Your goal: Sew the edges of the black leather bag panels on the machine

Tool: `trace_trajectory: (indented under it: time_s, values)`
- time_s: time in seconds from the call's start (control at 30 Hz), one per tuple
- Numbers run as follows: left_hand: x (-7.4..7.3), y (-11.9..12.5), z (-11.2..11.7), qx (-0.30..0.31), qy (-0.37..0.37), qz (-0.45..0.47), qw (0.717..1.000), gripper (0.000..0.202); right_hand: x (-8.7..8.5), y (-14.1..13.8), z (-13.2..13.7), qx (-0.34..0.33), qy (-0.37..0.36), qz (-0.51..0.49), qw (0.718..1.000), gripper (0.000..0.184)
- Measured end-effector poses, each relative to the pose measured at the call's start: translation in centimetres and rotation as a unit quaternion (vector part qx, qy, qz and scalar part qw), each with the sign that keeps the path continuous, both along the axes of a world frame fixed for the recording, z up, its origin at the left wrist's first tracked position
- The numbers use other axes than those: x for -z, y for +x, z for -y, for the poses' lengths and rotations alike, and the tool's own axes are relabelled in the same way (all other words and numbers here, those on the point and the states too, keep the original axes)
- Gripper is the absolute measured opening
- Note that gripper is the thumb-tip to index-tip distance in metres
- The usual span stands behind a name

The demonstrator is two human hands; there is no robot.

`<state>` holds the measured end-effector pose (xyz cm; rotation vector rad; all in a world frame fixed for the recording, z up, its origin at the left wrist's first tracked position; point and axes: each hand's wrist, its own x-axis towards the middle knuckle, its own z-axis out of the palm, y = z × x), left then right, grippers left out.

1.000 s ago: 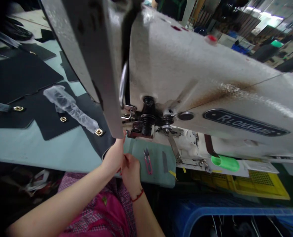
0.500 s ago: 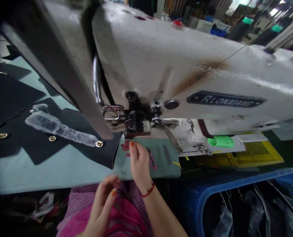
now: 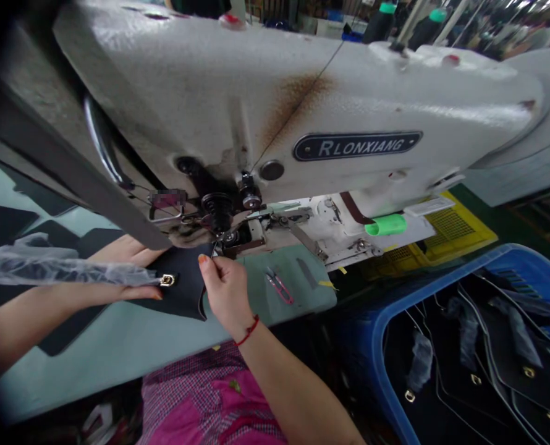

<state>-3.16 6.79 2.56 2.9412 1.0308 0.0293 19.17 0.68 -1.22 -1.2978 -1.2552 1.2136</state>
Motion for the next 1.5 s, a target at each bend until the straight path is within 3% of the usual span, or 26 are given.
trace_trajectory:
  time_s: [0.13, 0.27, 0.47, 0.6, 0.87, 1.1, 1.27, 1.5]
  values:
    - [-0.7, 1.4, 1.4, -0.034, 0.004, -0.056, 0.998, 0.093, -0.3, 0.7, -0.2, -0.002, 0.015, 0.011, 1.0, 0.05]
    - [-0.4, 1.9, 3.0, -0.075, 0.024, -0.051, 0.996, 0.094, -0.7, 1.5, -0.5, -0.013, 0.008, 0.021, 1.0, 0.048]
    - [-1.2, 3.1, 4.6, -0.122, 0.018, -0.057, 0.991, 0.083, -1.2, 2.4, -1.0, -0.046, -0.012, 0.027, 0.998, 0.046]
    - [-0.7, 3.5, 5.2, -0.14, 0.033, -0.042, 0.989, 0.087, -1.4, 3.0, -1.5, -0.076, -0.039, 0.016, 0.996, 0.046]
    - [-0.5, 4.0, 5.4, -0.173, 0.024, -0.025, 0.984, 0.082, -1.5, 3.5, -2.6, -0.09, -0.028, 0.028, 0.995, 0.044]
    - [-0.9, 4.5, 5.4, -0.184, 0.047, -0.032, 0.981, 0.078, -2.4, 4.5, -1.3, -0.128, 0.002, 0.072, 0.989, 0.044]
    - [-1.5, 4.8, 5.6, -0.187, 0.038, -0.044, 0.981, 0.076, -2.1, 4.5, -0.2, -0.096, 0.034, 0.1, 0.99, 0.045]
    - [-0.9, 4.0, 4.5, -0.184, 0.013, 0.003, 0.983, 0.072, -1.8, 4.0, -1.1, -0.081, 0.026, 0.118, 0.989, 0.047]
